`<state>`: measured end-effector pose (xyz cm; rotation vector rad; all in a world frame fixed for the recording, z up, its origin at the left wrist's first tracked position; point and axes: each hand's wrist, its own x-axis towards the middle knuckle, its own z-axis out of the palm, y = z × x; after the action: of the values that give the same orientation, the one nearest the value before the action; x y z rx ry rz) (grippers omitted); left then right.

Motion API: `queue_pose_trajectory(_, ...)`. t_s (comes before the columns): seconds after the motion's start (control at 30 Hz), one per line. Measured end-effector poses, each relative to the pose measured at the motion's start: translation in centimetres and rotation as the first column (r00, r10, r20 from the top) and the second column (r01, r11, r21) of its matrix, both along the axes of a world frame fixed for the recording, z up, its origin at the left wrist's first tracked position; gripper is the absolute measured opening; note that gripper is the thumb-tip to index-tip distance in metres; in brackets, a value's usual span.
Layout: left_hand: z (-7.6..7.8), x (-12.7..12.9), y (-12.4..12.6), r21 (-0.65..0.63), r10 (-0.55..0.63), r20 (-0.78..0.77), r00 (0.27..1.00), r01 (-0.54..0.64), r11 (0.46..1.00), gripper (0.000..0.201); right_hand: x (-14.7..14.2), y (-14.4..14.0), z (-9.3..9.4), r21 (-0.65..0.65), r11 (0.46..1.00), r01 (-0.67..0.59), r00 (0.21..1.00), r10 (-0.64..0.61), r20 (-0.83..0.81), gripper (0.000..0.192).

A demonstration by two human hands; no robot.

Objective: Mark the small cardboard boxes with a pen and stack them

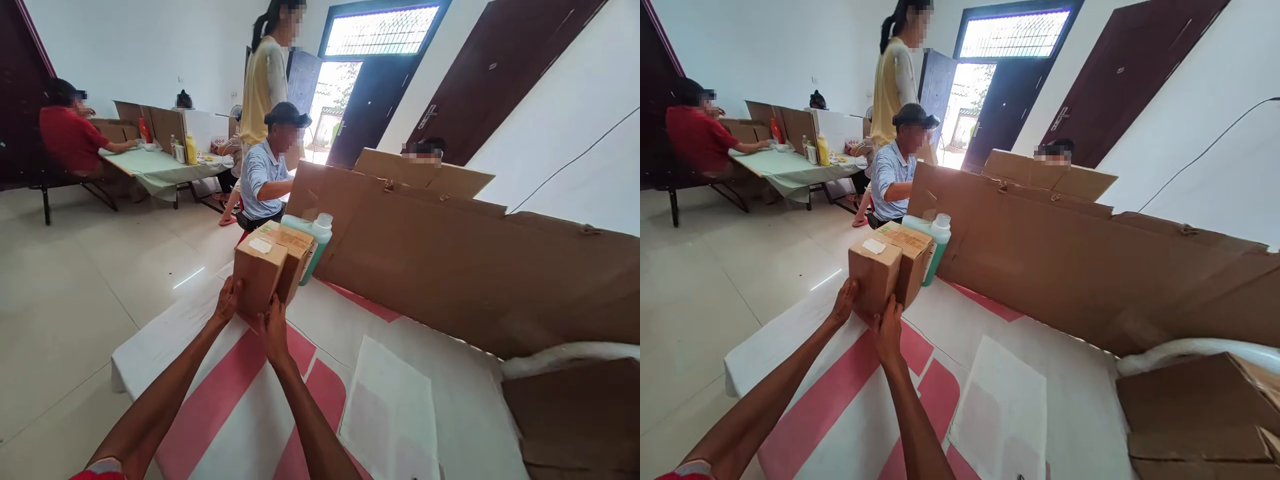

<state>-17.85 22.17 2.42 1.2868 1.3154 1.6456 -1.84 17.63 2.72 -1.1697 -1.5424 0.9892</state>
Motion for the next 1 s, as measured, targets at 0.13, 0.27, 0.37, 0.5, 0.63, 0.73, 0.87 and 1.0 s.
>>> queue_pose_trajectory(0.13, -1.8, 0.2, 1.0, -0.051, -0.026, -0.010, 1.000, 0.025, 0.998, 0.074, -0.1, 0.1, -1.2, 0.044, 0.995, 0.089, 0.990, -0.093, 0.107, 0.067)
queue_pose_trajectory(0.27, -2.7, 1.0, 0.7, -0.064, 0.009, -0.052, 0.999, -0.013, 0.998, 0.079, 0.0, -0.8, -2.3, 0.072, 0.982, 0.172, 0.974, -0.181, 0.138, 0.067)
queue_pose_trajectory(0.37, -3.0, 1.8, 0.5, -0.069, 0.031, -0.097, 0.995, -0.038, 0.997, 0.078, 0.3, -1.2, -2.7, 0.080, 0.974, 0.210, 0.966, -0.220, 0.137, 0.067)
queue_pose_trajectory(0.5, -2.6, 2.2, 0.7, -0.056, 0.040, -0.136, 0.990, -0.048, 0.997, 0.075, 0.6, -1.4, -2.8, 0.082, 0.973, 0.215, 0.965, -0.225, 0.137, 0.071)
queue_pose_trajectory(0.63, -2.1, 2.0, 0.8, -0.055, 0.079, -0.114, 0.990, -0.086, 0.995, 0.075, 0.6, -1.2, -2.1, 0.075, 0.982, 0.175, 0.972, -0.184, 0.147, 0.078)
queue_pose_trajectory(0.73, -1.7, 1.6, 0.1, -0.073, 0.140, -0.091, 0.986, -0.147, 0.987, 0.079, 1.3, -2.3, -0.4, 0.048, 0.986, 0.158, 0.976, -0.163, 0.141, 0.070)
queue_pose_trajectory(0.87, -0.9, 2.2, -4.7, -0.155, 0.267, -0.086, 0.960, -0.277, 0.948, 0.090, 4.7, -9.5, 1.7, -0.013, 0.985, 0.174, 0.979, -0.172, 0.106, 0.037)
queue_pose_trajectory(1.0, -0.8, 6.1, -13.7, -0.240, 0.206, -0.123, 0.971, -0.231, 0.943, 0.103, 10.2, -22.0, 1.9, -0.081, 0.963, 0.256, 0.966, -0.254, 0.034, 0.029)
